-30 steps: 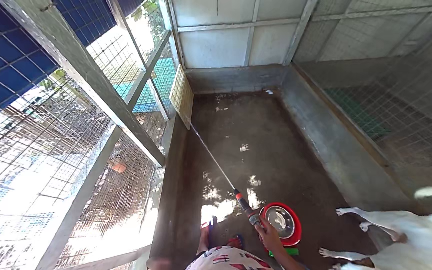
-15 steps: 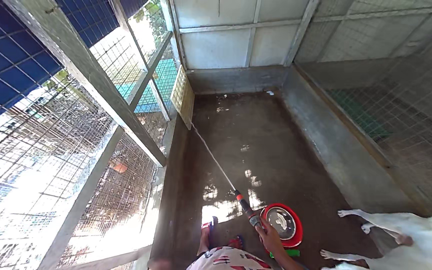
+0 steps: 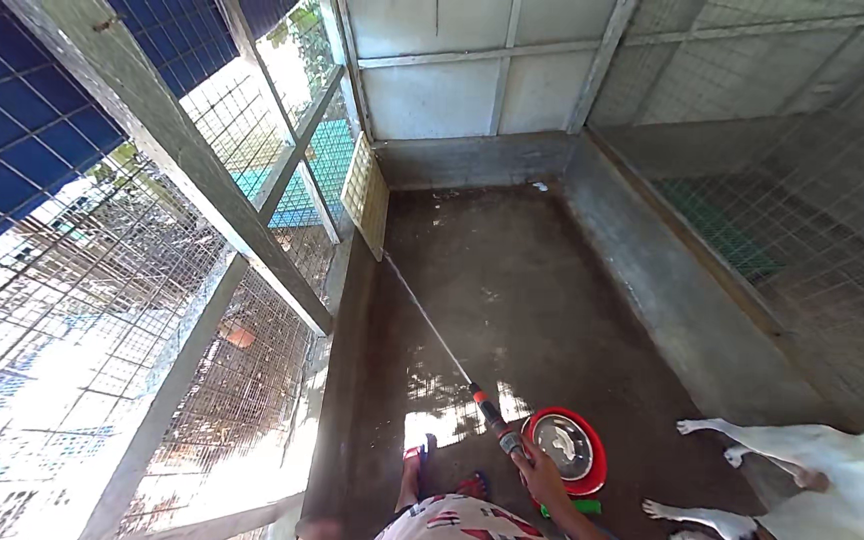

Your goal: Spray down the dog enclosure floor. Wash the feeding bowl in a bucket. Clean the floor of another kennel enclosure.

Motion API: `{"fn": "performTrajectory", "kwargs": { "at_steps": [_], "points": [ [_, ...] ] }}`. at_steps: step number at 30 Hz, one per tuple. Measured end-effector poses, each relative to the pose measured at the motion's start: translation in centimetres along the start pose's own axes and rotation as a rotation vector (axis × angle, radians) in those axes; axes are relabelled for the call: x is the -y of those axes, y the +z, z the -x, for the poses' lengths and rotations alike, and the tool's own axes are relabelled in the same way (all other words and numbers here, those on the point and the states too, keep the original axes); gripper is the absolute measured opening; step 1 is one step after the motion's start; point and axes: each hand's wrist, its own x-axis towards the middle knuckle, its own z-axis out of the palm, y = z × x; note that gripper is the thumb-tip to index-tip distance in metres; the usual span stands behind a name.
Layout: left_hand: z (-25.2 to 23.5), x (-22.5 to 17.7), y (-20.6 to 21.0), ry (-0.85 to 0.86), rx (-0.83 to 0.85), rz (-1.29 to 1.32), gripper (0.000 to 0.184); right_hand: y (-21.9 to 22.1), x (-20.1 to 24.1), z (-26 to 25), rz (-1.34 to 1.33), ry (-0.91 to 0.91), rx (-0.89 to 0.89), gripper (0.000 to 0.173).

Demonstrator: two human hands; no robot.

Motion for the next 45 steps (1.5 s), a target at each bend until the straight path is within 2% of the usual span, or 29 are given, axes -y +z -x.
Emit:
{"fn": "performTrajectory", "kwargs": {
  "at_steps": [45],
  "points": [
    [-0.10,0.06,0.18,0.016,-0.002,-0.002,0.036,-0.12,0.15,0.11,-0.018,0.008,-0.012,0.052]
  ]
}}
